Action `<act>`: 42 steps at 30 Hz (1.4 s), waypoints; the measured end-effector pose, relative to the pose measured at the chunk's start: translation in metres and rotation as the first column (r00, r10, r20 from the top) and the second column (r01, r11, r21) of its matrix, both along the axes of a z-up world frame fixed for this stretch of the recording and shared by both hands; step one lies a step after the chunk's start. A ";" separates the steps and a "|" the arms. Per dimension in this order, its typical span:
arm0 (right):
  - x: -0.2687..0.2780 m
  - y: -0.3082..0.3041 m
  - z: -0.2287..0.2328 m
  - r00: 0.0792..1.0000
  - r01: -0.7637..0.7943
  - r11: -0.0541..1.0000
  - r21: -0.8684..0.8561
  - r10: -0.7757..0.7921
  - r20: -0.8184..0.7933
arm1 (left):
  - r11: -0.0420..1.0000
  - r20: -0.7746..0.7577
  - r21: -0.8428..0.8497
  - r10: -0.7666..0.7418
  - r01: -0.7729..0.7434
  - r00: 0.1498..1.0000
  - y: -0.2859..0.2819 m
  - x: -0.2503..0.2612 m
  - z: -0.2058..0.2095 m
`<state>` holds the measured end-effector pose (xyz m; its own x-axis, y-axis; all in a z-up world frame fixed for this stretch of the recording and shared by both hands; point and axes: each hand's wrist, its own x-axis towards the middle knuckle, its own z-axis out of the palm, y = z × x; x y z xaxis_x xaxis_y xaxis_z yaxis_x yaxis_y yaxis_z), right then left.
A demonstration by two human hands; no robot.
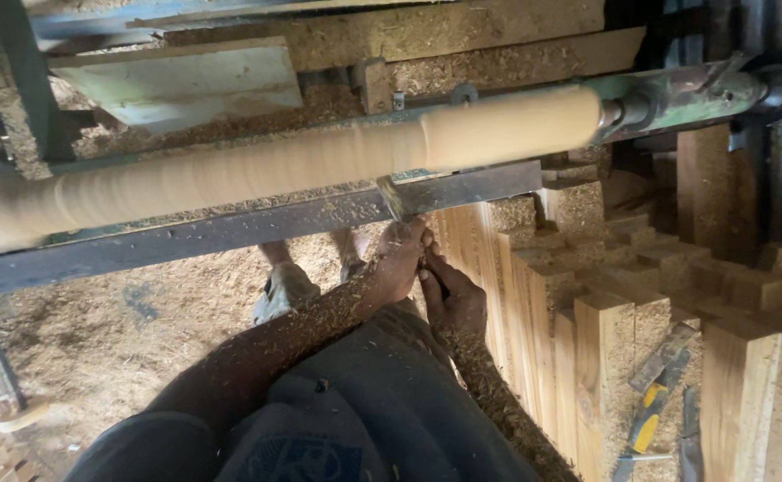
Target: The person shapes a piece of wood on a lathe using a wood-turning chisel and periodically sharpens the tool against a grinding wheel, creating wood shavings and sparks.
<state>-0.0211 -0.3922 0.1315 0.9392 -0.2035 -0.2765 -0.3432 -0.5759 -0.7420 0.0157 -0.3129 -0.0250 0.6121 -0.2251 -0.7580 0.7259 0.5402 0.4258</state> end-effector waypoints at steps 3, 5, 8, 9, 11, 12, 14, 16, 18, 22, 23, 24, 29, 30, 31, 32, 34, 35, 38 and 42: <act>-0.007 -0.003 -0.004 1.000 -0.009 0.999 -0.053 0.009 -0.008 | 0.737 0.114 -0.658 0.297 -0.151 0.948 0.005 -0.036 -0.070; -0.010 -0.005 -0.017 0.995 -0.042 0.998 -0.044 0.045 0.088 | 0.668 0.179 -0.732 0.378 -0.134 0.908 -0.002 -0.049 -0.122; -0.011 -0.010 -0.033 0.965 -0.154 0.958 -0.242 0.198 0.169 | 0.452 0.284 -0.892 0.583 -0.013 0.761 -0.020 -0.048 -0.148; -0.012 -0.008 -0.032 0.985 -0.126 0.976 -0.176 0.144 0.099 | 0.410 0.294 -0.912 0.612 0.023 0.734 -0.019 -0.047 -0.148; -0.012 -0.003 -0.026 0.995 -0.094 0.989 -0.112 0.097 0.022 | 0.394 0.300 -0.918 0.600 0.053 0.742 -0.013 -0.042 -0.142; -0.013 0.002 -0.021 0.999 -0.033 0.999 -0.033 0.032 -0.031 | 0.384 0.304 -0.921 0.594 0.070 0.745 -0.012 -0.040 -0.137; -0.008 0.006 -0.013 0.996 0.031 0.999 0.042 -0.027 -0.088 | 0.375 0.316 -0.922 0.589 0.095 0.744 -0.010 -0.035 -0.127; -0.002 0.007 -0.010 0.953 -0.133 0.988 -0.081 0.150 0.263 | 0.369 0.330 -0.922 0.595 0.116 0.733 -0.009 -0.029 -0.120; -0.004 0.008 -0.012 0.978 -0.123 0.991 -0.055 0.130 0.166 | 0.365 0.343 -0.921 0.593 0.136 0.728 -0.005 -0.026 -0.115; -0.009 0.000 -0.036 0.962 -0.156 0.983 -0.099 0.174 0.208 | 0.351 0.364 -0.920 0.604 0.172 0.710 -0.007 -0.021 -0.110; -0.011 0.002 -0.043 0.962 -0.158 0.982 -0.099 0.176 0.208 | 0.351 0.369 -0.919 0.608 0.179 0.703 -0.007 -0.021 -0.109; -0.014 0.004 -0.047 0.957 -0.127 0.991 -0.028 0.130 0.260 | 0.356 0.377 -0.916 0.609 0.185 0.698 -0.007 -0.021 -0.108; -0.014 0.013 -0.029 0.991 -0.068 0.998 0.010 0.066 0.114 | 0.479 0.522 -0.846 0.650 0.237 0.553 -0.011 -0.017 -0.106; -0.014 0.015 -0.022 0.989 -0.090 0.995 -0.034 0.094 0.112 | 0.122 0.325 -0.935 0.672 0.334 0.666 -0.012 -0.011 -0.105; -0.014 0.016 -0.017 0.987 -0.108 0.991 -0.083 0.117 0.108 | 0.119 0.324 -0.935 0.671 0.335 0.667 -0.012 -0.009 -0.106; -0.013 0.018 -0.017 0.987 -0.106 0.991 -0.085 0.115 0.108 | 0.035 0.280 -0.942 0.631 0.333 0.723 -0.011 -0.008 -0.107; -0.008 0.020 -0.027 0.958 -0.120 0.992 -0.026 0.123 0.257 | -0.047 0.244 -0.942 0.585 0.333 0.773 -0.007 -0.005 -0.112; -0.013 0.022 -0.031 0.959 -0.118 0.993 -0.022 0.120 0.256 | 0.210 0.460 -0.870 0.675 0.447 0.577 0.000 -0.010 -0.114; -0.026 0.018 -0.052 0.967 -0.111 0.994 -0.012 0.111 0.227 | -0.151 0.174 -0.938 0.576 0.313 0.799 0.013 -0.019 -0.120; -0.029 0.021 -0.064 0.973 -0.125 0.992 0.022 0.119 0.197 | -0.251 0.010 -0.959 0.424 0.128 0.906 0.015 -0.012 -0.124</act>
<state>-0.0496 -0.3715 0.0674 0.9929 -0.0779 -0.0901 -0.1186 -0.5780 -0.8074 0.0036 -0.2975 -0.1490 0.8318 -0.3437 0.4358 0.5547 0.5429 -0.6305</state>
